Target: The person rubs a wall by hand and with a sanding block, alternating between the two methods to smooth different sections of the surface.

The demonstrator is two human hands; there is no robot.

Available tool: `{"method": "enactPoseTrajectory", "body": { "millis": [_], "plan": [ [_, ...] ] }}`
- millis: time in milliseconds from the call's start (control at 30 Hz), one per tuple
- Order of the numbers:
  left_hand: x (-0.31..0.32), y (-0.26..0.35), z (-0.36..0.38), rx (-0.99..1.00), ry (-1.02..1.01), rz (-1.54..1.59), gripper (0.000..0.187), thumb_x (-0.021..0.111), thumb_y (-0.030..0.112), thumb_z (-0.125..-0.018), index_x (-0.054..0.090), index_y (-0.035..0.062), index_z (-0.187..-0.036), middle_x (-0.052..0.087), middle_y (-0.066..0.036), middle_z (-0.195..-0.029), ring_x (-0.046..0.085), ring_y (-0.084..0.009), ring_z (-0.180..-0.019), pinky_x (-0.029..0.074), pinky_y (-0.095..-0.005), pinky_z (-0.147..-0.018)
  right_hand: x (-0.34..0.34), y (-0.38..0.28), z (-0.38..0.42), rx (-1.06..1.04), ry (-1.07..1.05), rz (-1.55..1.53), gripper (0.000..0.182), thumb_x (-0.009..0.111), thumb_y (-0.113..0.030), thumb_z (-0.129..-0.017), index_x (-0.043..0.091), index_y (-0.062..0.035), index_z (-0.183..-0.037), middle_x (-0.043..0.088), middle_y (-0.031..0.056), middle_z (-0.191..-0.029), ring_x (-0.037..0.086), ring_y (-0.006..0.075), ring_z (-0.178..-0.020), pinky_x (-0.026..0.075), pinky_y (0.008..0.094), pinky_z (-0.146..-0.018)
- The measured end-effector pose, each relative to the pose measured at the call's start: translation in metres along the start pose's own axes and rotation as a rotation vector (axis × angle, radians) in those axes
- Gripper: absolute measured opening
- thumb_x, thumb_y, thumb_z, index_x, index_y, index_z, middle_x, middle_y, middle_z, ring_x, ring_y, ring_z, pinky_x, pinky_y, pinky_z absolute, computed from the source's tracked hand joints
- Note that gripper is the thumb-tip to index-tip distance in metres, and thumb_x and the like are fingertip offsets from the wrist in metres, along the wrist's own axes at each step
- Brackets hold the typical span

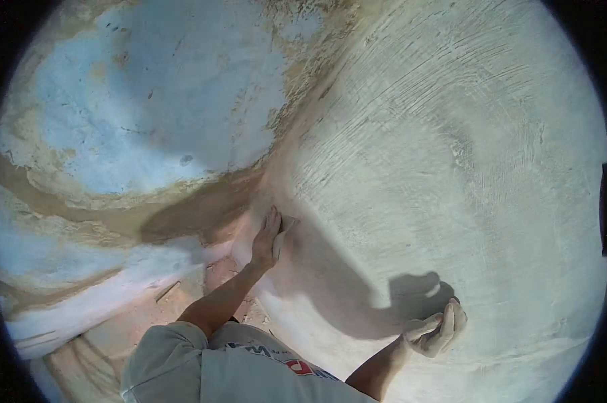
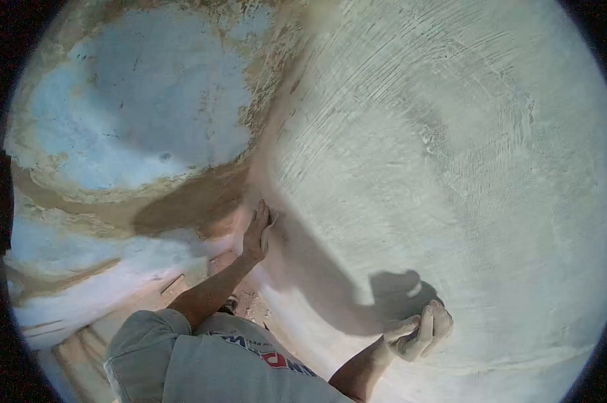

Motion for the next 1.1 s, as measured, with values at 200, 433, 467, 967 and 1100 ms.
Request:
{"method": "enactPoseTrajectory", "body": {
  "millis": [200, 433, 467, 967, 1100],
  "plan": [
    [0.037, -0.001, 0.061, -0.148, -0.056, 0.040, 0.060, 0.048, 0.002, -0.106, 0.038, -0.0009, -0.165, 0.030, -0.031, -0.172, 0.031, -0.0457, -0.160, 0.026, -0.0503, -0.132, 0.000, -0.001, 0.001, 0.014, 0.001, -0.013, 0.027, 0.053, -0.009, -0.109, 0.072, 0.0106, -0.110, 0.074, 0.0225, -0.095, 0.072, 0.0333, -0.086, 0.057, 0.0419, -0.071],
    [0.012, 0.002, -0.022, -0.105, 0.113, 0.133, 0.070, 0.057, -0.003, -0.102, 0.033, 0.0004, -0.168, 0.025, -0.028, -0.175, 0.025, -0.0380, -0.164, 0.022, -0.0421, -0.133, 0.003, 0.000, -0.001, 0.024, -0.017, -0.072, 0.027, 0.053, -0.010, -0.110, 0.071, 0.0089, -0.108, 0.074, 0.0183, -0.088, 0.071, 0.0310, -0.079, 0.057, 0.0411, -0.069],
    [0.015, 0.002, -0.017, -0.099, 0.092, 0.095, 0.071, 0.057, -0.003, -0.102, 0.032, 0.0003, -0.168, 0.024, -0.027, -0.176, 0.025, -0.0389, -0.163, 0.023, -0.0425, -0.133, 0.003, -0.001, -0.002, 0.040, -0.022, -0.064, 0.026, 0.053, -0.010, -0.110, 0.071, 0.0090, -0.108, 0.074, 0.0182, -0.088, 0.071, 0.0308, -0.079, 0.056, 0.0409, -0.069],
    [0.015, 0.035, 0.018, -0.042, 0.149, -0.057, 0.071, 0.064, 0.006, -0.100, 0.036, -0.0066, -0.164, 0.031, -0.029, -0.172, 0.035, -0.0455, -0.159, 0.028, -0.0567, -0.130, 0.001, -0.002, 0.000, 0.038, -0.021, -0.082, 0.025, 0.052, -0.008, -0.111, 0.069, 0.0098, -0.112, 0.072, 0.0158, -0.084, 0.068, 0.0293, -0.072, 0.054, 0.0412, -0.072],
    [0.008, 0.008, -0.009, -0.043, 0.202, -0.023, 0.066, 0.061, 0.014, -0.105, 0.038, -0.0063, -0.163, 0.033, -0.030, -0.172, 0.035, -0.0471, -0.158, 0.029, -0.0577, -0.129, 0.001, 0.001, 0.002, 0.043, -0.005, -0.119, 0.025, 0.052, -0.009, -0.111, 0.069, 0.0102, -0.111, 0.071, 0.0164, -0.082, 0.067, 0.0292, -0.071, 0.053, 0.0398, -0.069]
  ]
}}
Point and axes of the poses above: each hand's wrist, its own z-axis away from the middle knuckle, its own x-axis out of the palm, y = z × x, the point moved 9 cm from there along -z, towards the middle knuckle
